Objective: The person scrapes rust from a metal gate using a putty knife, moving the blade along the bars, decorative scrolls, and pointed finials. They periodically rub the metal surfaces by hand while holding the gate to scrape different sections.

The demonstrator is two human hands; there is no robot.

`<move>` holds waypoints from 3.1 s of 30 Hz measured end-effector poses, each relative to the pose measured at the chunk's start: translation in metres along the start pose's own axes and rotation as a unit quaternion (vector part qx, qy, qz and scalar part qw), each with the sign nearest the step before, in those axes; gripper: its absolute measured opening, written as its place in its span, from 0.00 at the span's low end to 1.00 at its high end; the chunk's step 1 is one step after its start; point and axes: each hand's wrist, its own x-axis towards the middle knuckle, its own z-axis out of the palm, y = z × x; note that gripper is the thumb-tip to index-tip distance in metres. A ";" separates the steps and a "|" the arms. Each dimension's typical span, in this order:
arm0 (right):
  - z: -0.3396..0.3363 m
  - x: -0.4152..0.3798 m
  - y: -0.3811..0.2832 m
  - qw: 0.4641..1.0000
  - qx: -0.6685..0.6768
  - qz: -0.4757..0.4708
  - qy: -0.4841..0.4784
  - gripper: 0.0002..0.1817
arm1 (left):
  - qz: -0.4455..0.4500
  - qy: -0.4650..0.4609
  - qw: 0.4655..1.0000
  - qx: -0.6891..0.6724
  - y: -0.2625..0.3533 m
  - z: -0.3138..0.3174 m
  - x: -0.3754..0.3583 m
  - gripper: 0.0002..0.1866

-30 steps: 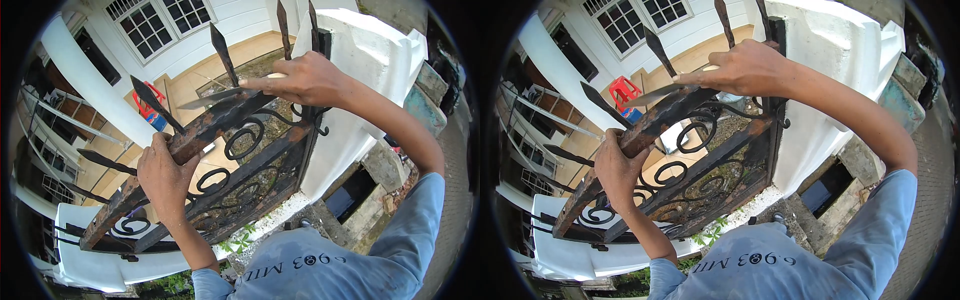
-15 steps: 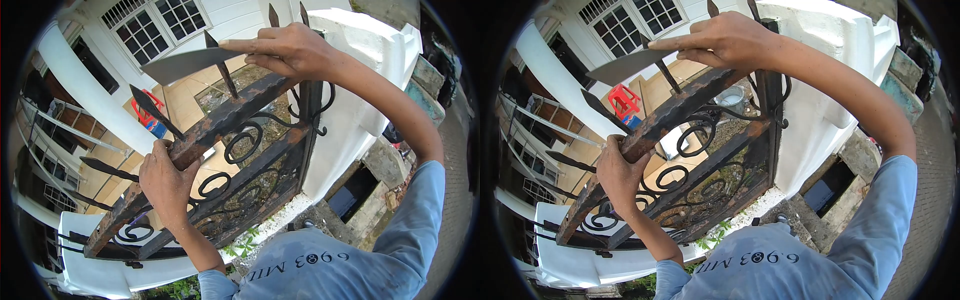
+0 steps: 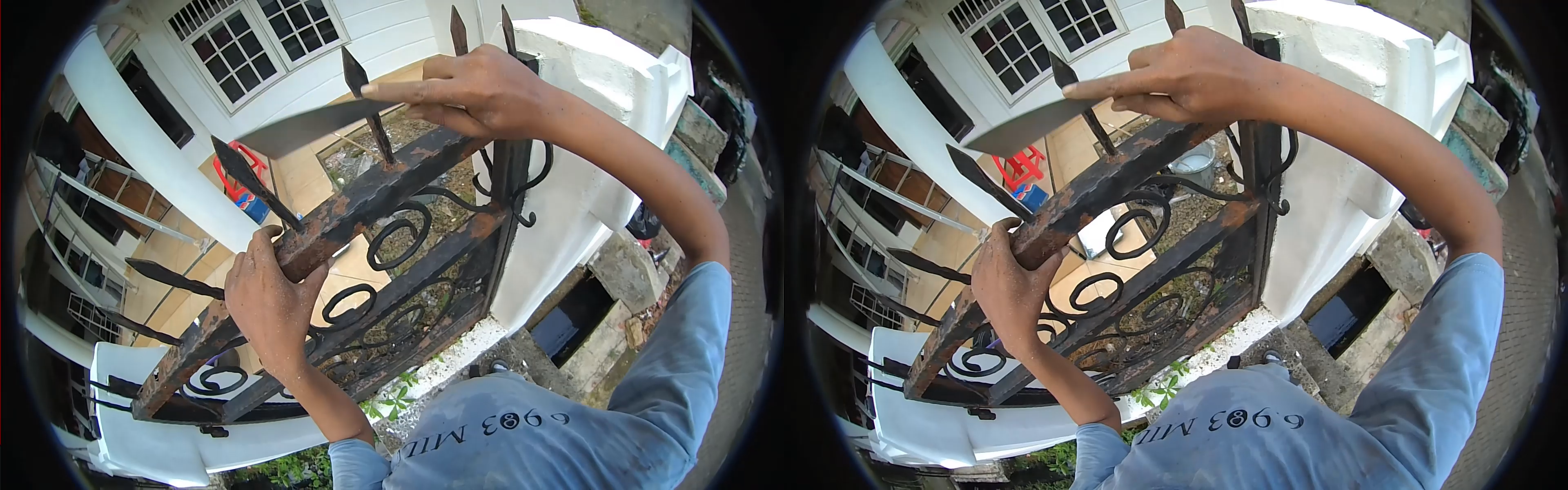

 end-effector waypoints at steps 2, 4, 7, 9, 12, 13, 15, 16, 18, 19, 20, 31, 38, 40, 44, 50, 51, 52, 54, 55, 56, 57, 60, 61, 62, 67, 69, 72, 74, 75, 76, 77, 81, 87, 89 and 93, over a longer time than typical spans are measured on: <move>-0.003 0.000 -0.001 1.000 0.017 0.001 -0.005 0.27 | 0.007 0.011 1.000 -0.001 -0.001 0.000 0.002 0.31; 0.003 0.005 0.006 0.989 0.060 0.063 0.116 0.27 | 0.016 0.016 1.000 -0.005 -0.002 0.002 0.001 0.31; -0.001 -0.016 -0.017 0.996 0.057 0.063 -0.028 0.28 | 0.018 0.013 1.000 -0.009 -0.002 0.000 0.001 0.30; -0.011 -0.033 -0.025 0.995 0.060 0.063 -0.050 0.29 | 0.037 0.027 0.999 0.003 -0.003 0.002 0.000 0.32; -0.039 -0.051 -0.029 0.975 0.103 0.174 0.096 0.26 | 0.031 0.004 0.999 0.007 -0.002 -0.001 0.002 0.32; -0.050 -0.055 -0.030 0.971 0.067 0.205 0.106 0.26 | 0.023 -0.011 1.000 0.003 -0.003 -0.002 0.003 0.31; -0.065 -0.060 -0.029 0.964 0.006 0.244 0.104 0.27 | -0.006 -0.065 0.998 -0.002 0.000 -0.007 0.008 0.32; -0.069 -0.062 -0.027 0.963 -0.017 0.254 0.090 0.27 | -0.009 -0.084 0.996 -0.003 0.000 -0.009 0.011 0.33; -0.075 -0.062 -0.025 0.961 -0.060 0.266 0.049 0.27 | -0.011 -0.122 0.992 -0.005 -0.003 -0.013 0.017 0.34; -0.074 -0.060 -0.025 0.961 -0.080 0.263 0.020 0.28 | -0.011 -0.157 0.988 0.005 -0.004 -0.015 0.023 0.35; -0.072 -0.059 -0.025 0.960 -0.099 0.262 -0.009 0.28 | -0.009 -0.152 0.988 -0.002 -0.005 -0.013 0.022 0.35; -0.052 -0.025 -0.036 0.922 -0.230 0.287 -0.124 0.29 | 0.025 -0.064 0.997 -0.026 -0.017 0.008 0.011 0.36; -0.040 -0.034 -0.046 0.905 -0.237 0.299 -0.187 0.31 | 0.021 -0.062 0.998 -0.018 -0.015 0.009 0.008 0.33; -0.039 -0.033 -0.058 0.882 -0.254 0.277 -0.286 0.31 | 0.012 -0.087 0.996 -0.024 -0.013 0.006 0.010 0.33; -0.044 -0.036 -0.051 0.902 -0.247 0.295 -0.197 0.29 | 0.005 -0.122 0.992 -0.032 -0.014 0.005 0.011 0.32; -0.044 -0.033 -0.052 0.898 -0.265 0.281 -0.213 0.29 | 0.028 -0.110 0.993 -0.029 -0.017 0.006 0.010 0.31; -0.042 -0.034 -0.059 0.889 -0.269 0.262 -0.260 0.29 | 0.032 -0.104 0.993 -0.037 -0.017 0.006 0.010 0.31; -0.041 -0.034 -0.061 0.879 -0.273 0.244 -0.306 0.28 | 0.036 -0.097 0.994 -0.045 -0.018 0.007 0.009 0.31; -0.048 -0.024 -0.047 0.893 -0.281 0.295 -0.190 0.30 | 0.044 -0.091 0.994 -0.052 -0.020 0.009 0.010 0.31; -0.047 -0.026 -0.049 0.895 -0.273 0.296 -0.195 0.31 | 0.045 -0.094 0.993 -0.051 -0.019 0.007 0.011 0.31; -0.044 -0.029 -0.052 0.897 -0.264 0.295 -0.199 0.31 | 0.045 -0.098 0.993 -0.050 -0.019 0.006 0.011 0.31; -0.041 -0.032 -0.059 0.887 -0.273 0.269 -0.259 0.30 | 0.044 -0.096 0.993 -0.052 -0.019 0.006 0.010 0.31; -0.048 -0.021 -0.048 0.880 -0.290 0.301 -0.225 0.31 | 0.040 -0.093 0.993 -0.056 -0.019 0.008 0.011 0.31; -0.048 -0.020 -0.048 0.880 -0.293 0.305 -0.216 0.31 | 0.038 -0.100 0.993 -0.056 -0.019 0.007 0.012 0.31; -0.048 -0.019 -0.050 0.880 -0.294 0.309 -0.209 0.32 | 0.036 -0.110 0.992 -0.056 -0.018 0.006 0.011 0.31; -0.045 -0.027 -0.055 0.883 -0.271 0.311 -0.223 0.33 | 0.047 -0.084 0.994 -0.054 -0.020 0.010 0.010 0.31; -0.043 -0.033 -0.061 0.887 -0.263 0.290 -0.243 0.34 | 0.045 -0.090 0.993 -0.053 -0.020 0.008 0.009 0.31; -0.044 -0.034 -0.061 0.884 -0.267 0.273 -0.268 0.34 | 0.047 -0.084 0.994 -0.050 -0.020 0.009 0.010 0.31; -0.046 -0.036 -0.057 0.893 -0.251 0.312 -0.207 0.35 | 0.046 -0.088 0.994 -0.050 -0.020 0.009 0.009 0.31; -0.043 -0.040 -0.062 0.891 -0.251 0.276 -0.261 0.34 | 0.042 -0.097 0.993 -0.051 -0.019 0.007 0.009 0.31; -0.042 -0.037 -0.069 0.880 -0.254 0.261 -0.305 0.33 | 0.038 -0.101 0.993 -0.051 -0.019 0.006 0.009 0.32; -0.046 -0.031 -0.065 0.880 -0.264 0.281 -0.278 0.33 | 0.033 -0.106 0.992 -0.052 -0.018 0.006 0.010 0.32; -0.046 -0.035 -0.068 0.873 -0.275 0.277 -0.293 0.33 | 0.050 -0.078 0.995 -0.046 -0.019 0.009 0.008 0.33; -0.051 -0.028 -0.063 0.878 -0.287 0.267 -0.275 0.31 | 0.042 -0.084 0.994 -0.051 -0.019 0.009 0.008 0.33; -0.052 -0.017 -0.065 0.856 -0.309 0.255 -0.327 0.30 | 0.033 -0.103 0.993 -0.050 -0.018 0.006 0.010 0.33; -0.055 -0.006 -0.060 0.860 -0.328 0.280 -0.273 0.30 | 0.043 -0.095 0.994 -0.045 -0.019 0.007 0.009 0.33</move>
